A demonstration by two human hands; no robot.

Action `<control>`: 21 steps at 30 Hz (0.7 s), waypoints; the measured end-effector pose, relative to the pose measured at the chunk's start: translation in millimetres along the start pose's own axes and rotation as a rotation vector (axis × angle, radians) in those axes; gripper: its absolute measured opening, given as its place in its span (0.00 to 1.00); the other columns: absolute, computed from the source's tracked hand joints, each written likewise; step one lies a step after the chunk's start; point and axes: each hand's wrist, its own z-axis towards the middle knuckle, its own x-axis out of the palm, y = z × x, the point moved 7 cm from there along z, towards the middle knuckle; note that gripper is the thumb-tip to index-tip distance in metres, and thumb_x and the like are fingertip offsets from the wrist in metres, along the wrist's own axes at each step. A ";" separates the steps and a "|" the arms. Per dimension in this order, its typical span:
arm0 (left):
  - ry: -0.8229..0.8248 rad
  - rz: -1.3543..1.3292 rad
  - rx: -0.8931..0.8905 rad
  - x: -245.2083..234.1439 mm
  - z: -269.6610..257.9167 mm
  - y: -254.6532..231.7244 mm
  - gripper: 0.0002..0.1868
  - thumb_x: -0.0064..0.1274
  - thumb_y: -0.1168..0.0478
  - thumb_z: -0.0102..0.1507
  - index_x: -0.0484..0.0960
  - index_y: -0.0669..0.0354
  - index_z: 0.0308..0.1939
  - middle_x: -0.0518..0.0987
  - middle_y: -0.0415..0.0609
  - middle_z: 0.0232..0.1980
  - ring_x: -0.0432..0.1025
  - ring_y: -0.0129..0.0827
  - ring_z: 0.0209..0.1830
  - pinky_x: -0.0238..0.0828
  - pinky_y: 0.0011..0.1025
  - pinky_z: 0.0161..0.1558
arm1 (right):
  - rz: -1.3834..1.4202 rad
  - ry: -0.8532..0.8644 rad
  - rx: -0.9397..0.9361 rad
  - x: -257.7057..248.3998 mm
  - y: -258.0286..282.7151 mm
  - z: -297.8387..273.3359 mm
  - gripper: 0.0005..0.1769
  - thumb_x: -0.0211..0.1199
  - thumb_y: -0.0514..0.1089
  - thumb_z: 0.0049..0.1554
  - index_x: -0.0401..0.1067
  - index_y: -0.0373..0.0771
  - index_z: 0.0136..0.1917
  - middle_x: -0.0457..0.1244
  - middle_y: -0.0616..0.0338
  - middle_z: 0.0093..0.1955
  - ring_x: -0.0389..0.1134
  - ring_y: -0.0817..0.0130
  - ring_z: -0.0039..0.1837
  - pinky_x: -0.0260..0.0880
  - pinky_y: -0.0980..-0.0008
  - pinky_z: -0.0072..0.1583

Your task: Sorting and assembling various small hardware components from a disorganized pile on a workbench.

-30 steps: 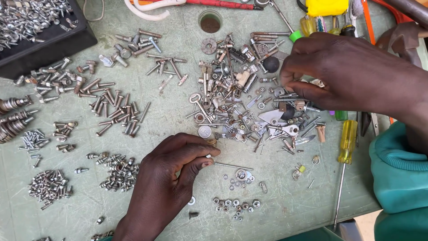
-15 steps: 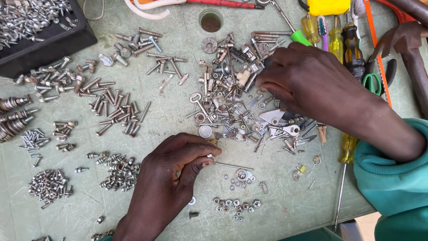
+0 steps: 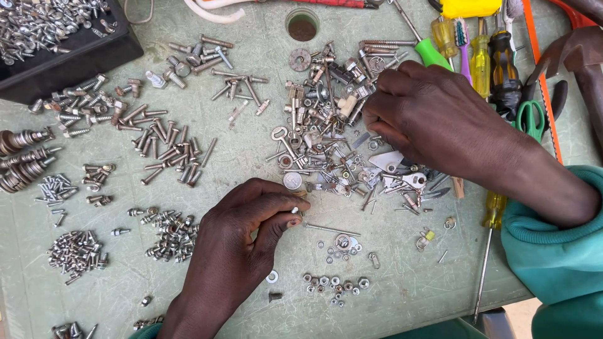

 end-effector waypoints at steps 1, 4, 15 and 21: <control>0.001 0.001 0.002 0.2 -0.1 -0.2 0.08 0.54 0.63 0.65 0.88 0.51 0.44 0.84 0.42 0.46 0.80 0.30 0.46 0.74 0.27 0.51 | 0.000 -0.001 0.002 -5.0 -1.8 0.3 0.06 0.60 0.50 0.62 0.68 0.52 0.43 0.61 0.62 0.45 0.65 0.53 0.52 0.66 0.51 0.46; 0.001 0.001 -0.005 0.3 -0.5 0.9 0.08 0.54 0.63 0.65 0.88 0.51 0.44 0.84 0.41 0.45 0.80 0.30 0.45 0.74 0.27 0.50 | 0.204 0.096 0.022 -7.9 -6.3 0.7 0.07 0.60 0.44 0.61 0.74 0.54 0.51 0.63 0.61 0.45 0.65 0.52 0.51 0.66 0.50 0.47; -0.028 0.022 0.043 -0.2 -1.1 -2.4 0.07 0.54 0.65 0.65 0.87 0.55 0.43 0.83 0.43 0.45 0.79 0.33 0.45 0.74 0.29 0.46 | 0.014 0.028 -0.067 -5.8 -2.0 1.4 0.05 0.60 0.49 0.59 0.70 0.51 0.41 0.62 0.61 0.42 0.66 0.55 0.48 0.67 0.56 0.50; -0.017 -0.041 0.116 11.3 -5.1 -4.2 0.08 0.57 0.66 0.64 0.87 0.53 0.46 0.81 0.42 0.45 0.75 0.35 0.45 0.73 0.29 0.49 | 0.760 -0.045 -0.088 -55.5 30.1 -14.5 0.07 0.68 0.39 0.53 0.75 0.44 0.46 0.73 0.66 0.42 0.78 0.76 0.43 0.84 0.78 0.45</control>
